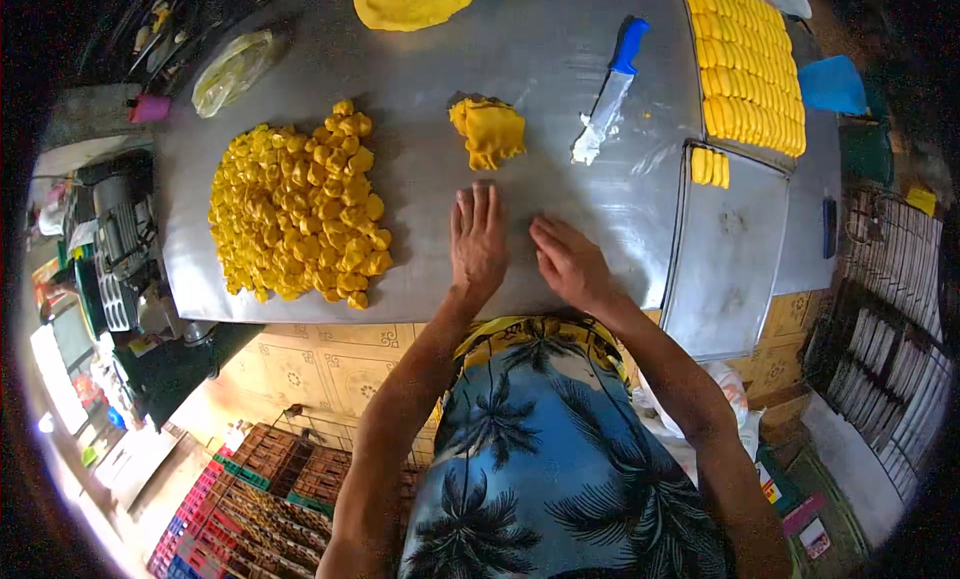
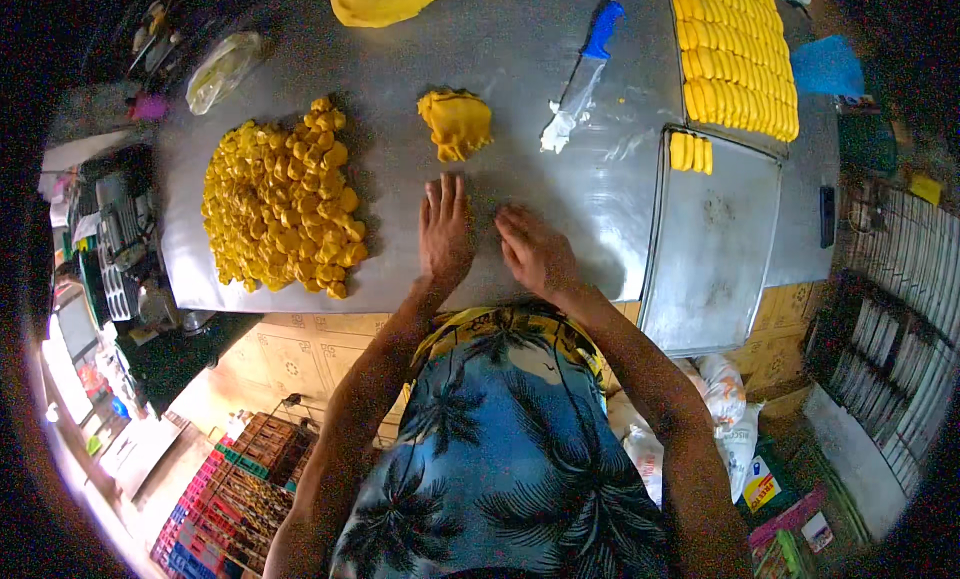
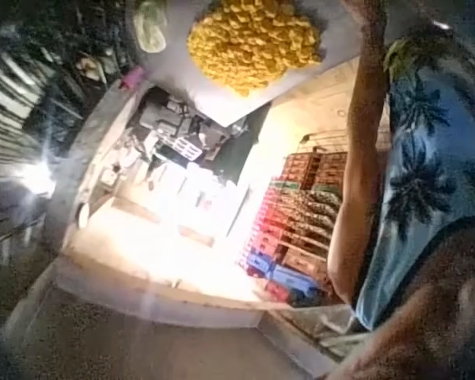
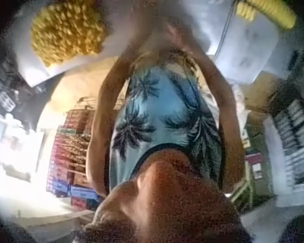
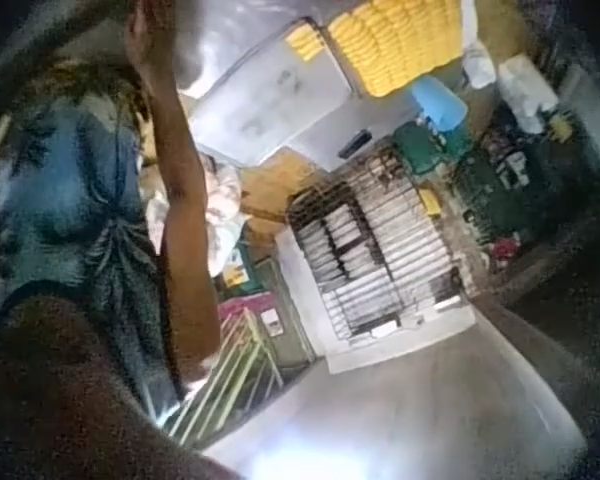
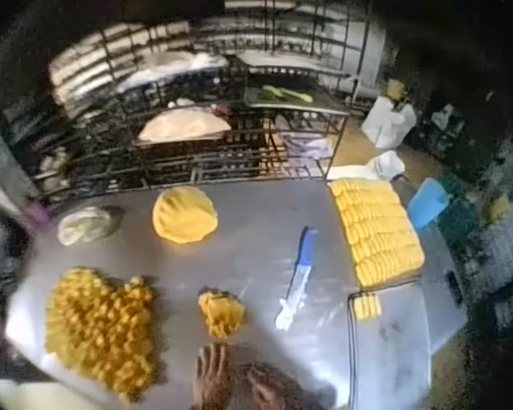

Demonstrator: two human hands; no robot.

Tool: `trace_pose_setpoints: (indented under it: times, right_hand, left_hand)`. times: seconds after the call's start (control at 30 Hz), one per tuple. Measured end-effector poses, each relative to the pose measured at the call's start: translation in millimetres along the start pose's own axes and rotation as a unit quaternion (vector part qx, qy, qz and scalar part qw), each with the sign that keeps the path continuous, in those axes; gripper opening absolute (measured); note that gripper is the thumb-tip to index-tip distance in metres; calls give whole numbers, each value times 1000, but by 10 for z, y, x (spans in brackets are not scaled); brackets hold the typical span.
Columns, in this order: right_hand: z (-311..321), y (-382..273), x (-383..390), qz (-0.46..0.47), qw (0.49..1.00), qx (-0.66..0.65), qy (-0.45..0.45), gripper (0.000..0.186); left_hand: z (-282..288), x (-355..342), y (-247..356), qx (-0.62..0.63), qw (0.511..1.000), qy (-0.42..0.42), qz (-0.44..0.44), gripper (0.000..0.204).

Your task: Rolling small pieces of yellow dough into balls and placing them onto a baking tray.

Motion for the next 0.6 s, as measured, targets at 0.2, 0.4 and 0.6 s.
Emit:
trace_pose_setpoints:
  times: [0.2, 0.4, 0.6]
  right_hand:
    - [128, 101, -339, 21, 999, -34, 30, 37]
    - [-167, 87, -827, 148, 985, -83, 19, 38]
    - [-207, 297, -603, 288, 954, 45, -66, 36]
  left_hand:
    - [-10, 67, 42, 49, 997, 2, 57, 67]
    - [75, 258, 66, 101, 992, -53, 58, 69]
    - [339, 454, -804, 279, 954, 16, 109, 52]
Point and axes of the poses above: each hand's wrist, its own x-axis away from the middle knuckle, its own z-axis out of the back of the hand, y = z × x, the point moved 2 cm from there along -x, towards the middle knuckle
